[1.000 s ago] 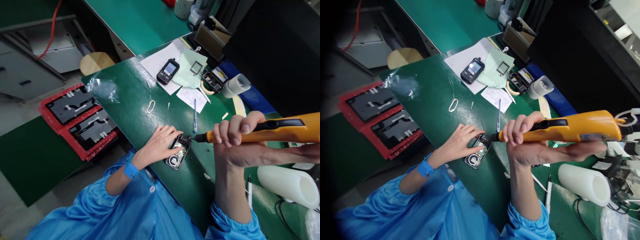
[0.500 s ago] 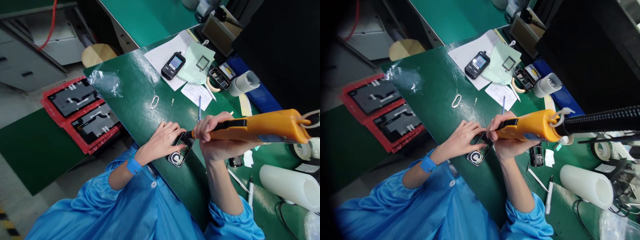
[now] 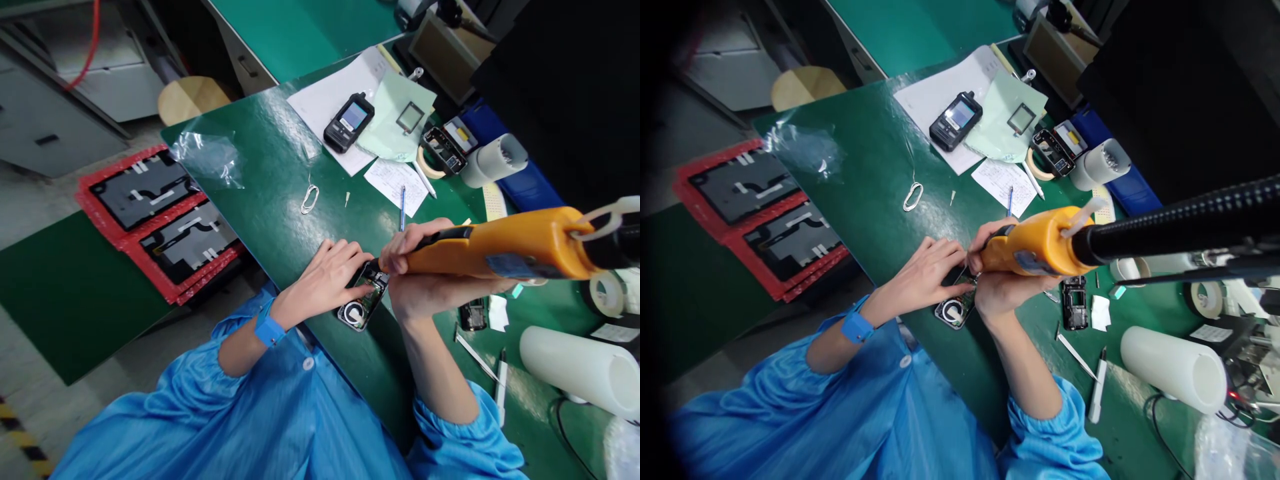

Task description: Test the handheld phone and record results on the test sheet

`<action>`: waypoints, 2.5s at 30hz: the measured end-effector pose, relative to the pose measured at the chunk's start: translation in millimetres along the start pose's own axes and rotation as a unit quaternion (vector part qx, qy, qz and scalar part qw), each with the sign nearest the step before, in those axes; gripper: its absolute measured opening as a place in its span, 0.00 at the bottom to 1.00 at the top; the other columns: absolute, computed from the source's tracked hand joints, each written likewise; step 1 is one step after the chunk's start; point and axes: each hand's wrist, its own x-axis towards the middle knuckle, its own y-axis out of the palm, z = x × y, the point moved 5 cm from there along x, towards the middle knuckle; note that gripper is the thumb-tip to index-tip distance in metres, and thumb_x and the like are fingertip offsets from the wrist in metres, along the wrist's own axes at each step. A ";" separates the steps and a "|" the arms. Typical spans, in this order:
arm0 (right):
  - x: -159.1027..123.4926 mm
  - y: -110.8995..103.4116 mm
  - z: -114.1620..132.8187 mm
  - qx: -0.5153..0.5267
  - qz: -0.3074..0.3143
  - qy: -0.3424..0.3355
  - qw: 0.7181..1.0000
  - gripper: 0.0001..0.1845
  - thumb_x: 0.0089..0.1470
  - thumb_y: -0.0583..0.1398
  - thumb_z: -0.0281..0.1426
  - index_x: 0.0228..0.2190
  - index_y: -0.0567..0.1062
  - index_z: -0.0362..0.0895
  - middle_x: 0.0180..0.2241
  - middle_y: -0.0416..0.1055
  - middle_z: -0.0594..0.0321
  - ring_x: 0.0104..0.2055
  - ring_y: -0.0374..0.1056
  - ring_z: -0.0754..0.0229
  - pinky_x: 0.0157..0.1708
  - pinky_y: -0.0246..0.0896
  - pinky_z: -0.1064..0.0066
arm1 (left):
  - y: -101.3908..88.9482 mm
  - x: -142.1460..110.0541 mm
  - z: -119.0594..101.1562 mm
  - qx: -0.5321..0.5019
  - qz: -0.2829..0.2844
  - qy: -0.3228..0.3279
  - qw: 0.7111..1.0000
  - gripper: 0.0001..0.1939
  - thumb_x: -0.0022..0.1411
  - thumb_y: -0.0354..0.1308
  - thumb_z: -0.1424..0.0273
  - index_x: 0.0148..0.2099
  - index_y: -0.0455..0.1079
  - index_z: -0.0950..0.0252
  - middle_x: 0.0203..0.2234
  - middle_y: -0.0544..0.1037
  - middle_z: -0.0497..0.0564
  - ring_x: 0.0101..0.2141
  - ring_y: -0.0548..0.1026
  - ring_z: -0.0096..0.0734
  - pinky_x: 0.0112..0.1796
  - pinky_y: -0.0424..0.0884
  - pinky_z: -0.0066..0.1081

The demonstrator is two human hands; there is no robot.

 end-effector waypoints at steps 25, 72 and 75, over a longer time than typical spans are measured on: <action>-4.1 -10.9 45.2 0.030 0.099 -0.017 0.995 0.40 0.66 0.59 0.70 0.24 0.77 0.48 0.14 0.55 0.73 0.13 0.52 0.65 0.16 0.53 0.70 | -10.6 -2.9 -1.4 -0.052 -0.103 0.047 0.992 0.13 0.84 0.57 0.65 0.48 0.81 0.62 0.44 0.83 0.53 0.44 0.80 0.38 0.47 0.73 0.39; -18.5 -31.1 56.3 0.021 0.130 0.007 0.991 0.37 0.68 0.63 0.61 0.18 0.72 0.48 0.13 0.57 0.70 0.12 0.52 0.65 0.17 0.54 0.68 | -17.7 -4.7 -14.5 -0.051 -0.174 0.145 0.973 0.10 0.80 0.64 0.69 0.42 0.81 0.64 0.37 0.84 0.50 0.38 0.79 0.33 0.42 0.72 0.35; -23.2 -24.2 57.2 0.060 0.130 0.003 0.990 0.35 0.70 0.64 0.58 0.19 0.73 0.48 0.13 0.56 0.71 0.12 0.52 0.65 0.17 0.56 0.68 | -19.0 -4.8 -17.4 -0.061 -0.179 0.162 0.969 0.11 0.81 0.63 0.68 0.42 0.81 0.65 0.35 0.84 0.49 0.37 0.80 0.31 0.42 0.72 0.34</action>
